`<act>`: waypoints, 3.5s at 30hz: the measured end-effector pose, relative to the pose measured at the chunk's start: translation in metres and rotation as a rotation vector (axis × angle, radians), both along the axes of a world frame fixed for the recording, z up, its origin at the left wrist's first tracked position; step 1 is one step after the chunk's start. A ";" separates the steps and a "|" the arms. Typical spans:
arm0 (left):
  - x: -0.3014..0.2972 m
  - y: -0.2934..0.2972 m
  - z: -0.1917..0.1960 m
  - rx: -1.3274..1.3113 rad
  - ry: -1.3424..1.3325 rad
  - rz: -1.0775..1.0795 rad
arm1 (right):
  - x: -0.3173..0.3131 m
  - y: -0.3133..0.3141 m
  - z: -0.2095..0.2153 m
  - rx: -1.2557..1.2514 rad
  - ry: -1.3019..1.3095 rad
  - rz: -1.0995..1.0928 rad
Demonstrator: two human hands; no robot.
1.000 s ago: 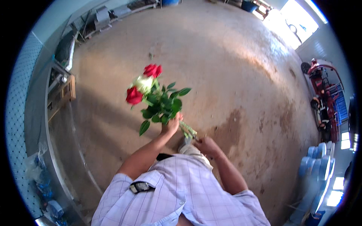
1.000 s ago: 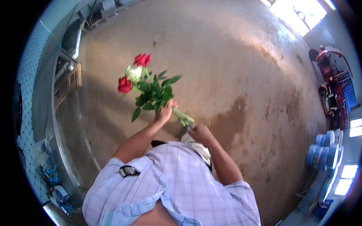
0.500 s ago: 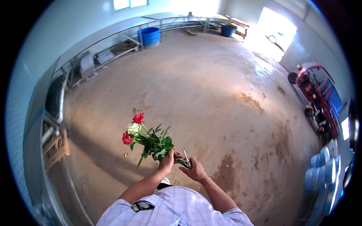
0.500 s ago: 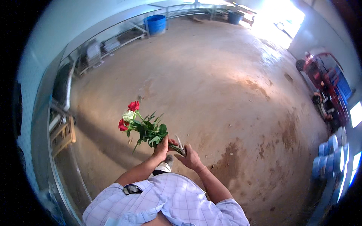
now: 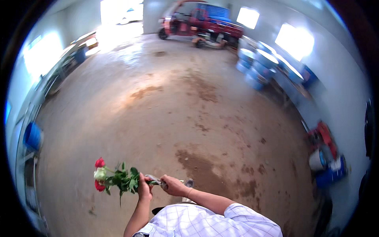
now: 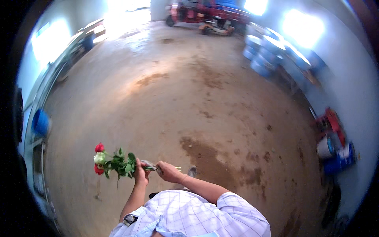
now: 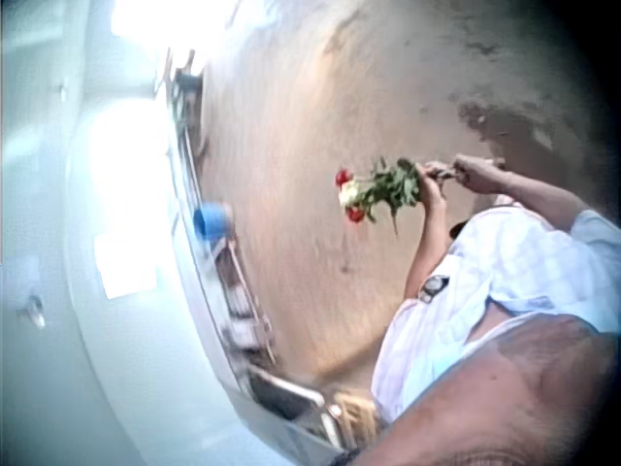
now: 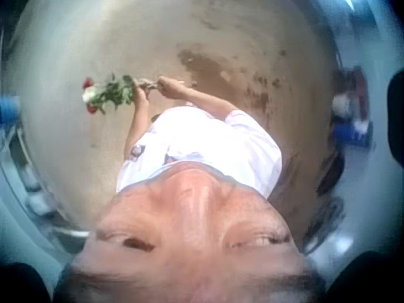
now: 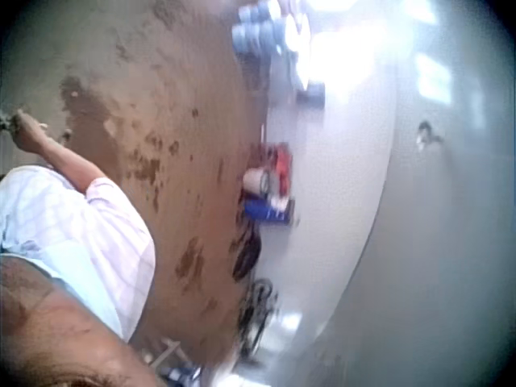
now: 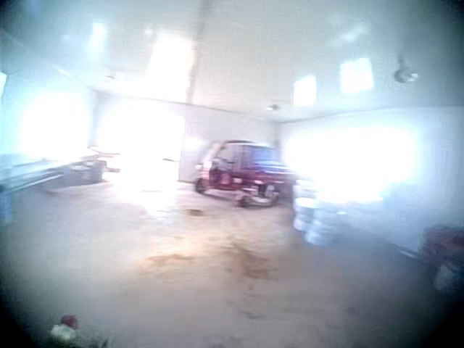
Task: The person trims the stems of red and white roses using shears, then arranges them into a small bouquet. The person repeatedly adjusts the flowers' positions and rotates the bouquet to refine the arrangement.
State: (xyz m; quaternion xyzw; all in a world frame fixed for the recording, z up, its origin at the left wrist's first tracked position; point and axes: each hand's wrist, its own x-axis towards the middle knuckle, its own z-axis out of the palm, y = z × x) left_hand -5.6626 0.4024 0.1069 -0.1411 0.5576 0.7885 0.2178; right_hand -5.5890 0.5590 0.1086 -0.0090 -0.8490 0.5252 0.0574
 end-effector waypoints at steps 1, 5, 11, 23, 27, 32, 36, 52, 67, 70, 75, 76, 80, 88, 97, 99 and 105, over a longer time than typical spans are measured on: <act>0.007 -0.010 0.000 -0.032 -0.070 0.041 | 0.015 -0.016 0.000 -0.019 -0.035 0.040; 0.021 -0.033 0.011 -0.035 -0.091 -0.025 | 0.045 -0.056 0.003 -0.048 -0.020 -0.053; 0.028 -0.036 0.030 -0.040 -0.142 -0.301 | 0.082 -0.081 0.008 -0.001 -0.021 -0.263; 0.008 -0.075 0.017 -0.099 0.053 -0.580 | 0.196 -0.150 0.040 -0.387 0.065 -1.058; 0.007 -0.072 0.026 -0.028 0.033 -0.561 | 0.290 -0.161 0.015 -0.219 -0.344 -1.342; 0.028 -0.070 0.038 0.090 0.108 -0.667 | 0.438 -0.229 -0.060 -0.436 -0.818 -1.406; 0.024 -0.066 0.027 0.020 0.086 -0.587 | 0.481 -0.314 -0.151 -0.678 -1.138 -1.568; 0.060 -0.058 0.114 0.230 -0.129 -0.379 | 0.488 -0.165 -0.083 -0.592 -1.052 -1.391; -0.085 0.029 0.159 0.408 -0.212 -0.179 | 0.324 0.164 -0.009 0.030 -0.940 -1.288; -0.141 0.054 0.162 0.366 -0.091 -0.076 | 0.269 0.306 0.069 0.496 -0.482 -1.405; -0.217 0.054 0.122 0.260 0.009 0.227 | 0.192 0.548 0.194 0.578 -0.147 -1.492; -0.223 0.046 0.113 0.207 -0.079 0.374 | 0.183 0.587 0.206 0.647 -0.084 -1.533; -0.213 0.002 0.102 0.025 -0.089 0.686 | 0.153 0.706 0.210 0.747 -0.126 -1.590; -0.239 -0.021 0.121 -0.459 0.145 0.948 | 0.004 0.682 0.248 0.894 -0.825 -1.654; -0.448 -0.055 0.222 0.141 0.190 0.835 | -0.278 0.435 0.223 0.504 -0.559 -0.732; -0.492 -0.074 0.264 0.254 0.212 0.750 | -0.360 0.356 0.245 0.262 -0.627 -0.499; -0.629 -0.137 0.304 0.551 0.269 0.576 | -0.701 0.025 0.299 -0.287 -0.332 0.335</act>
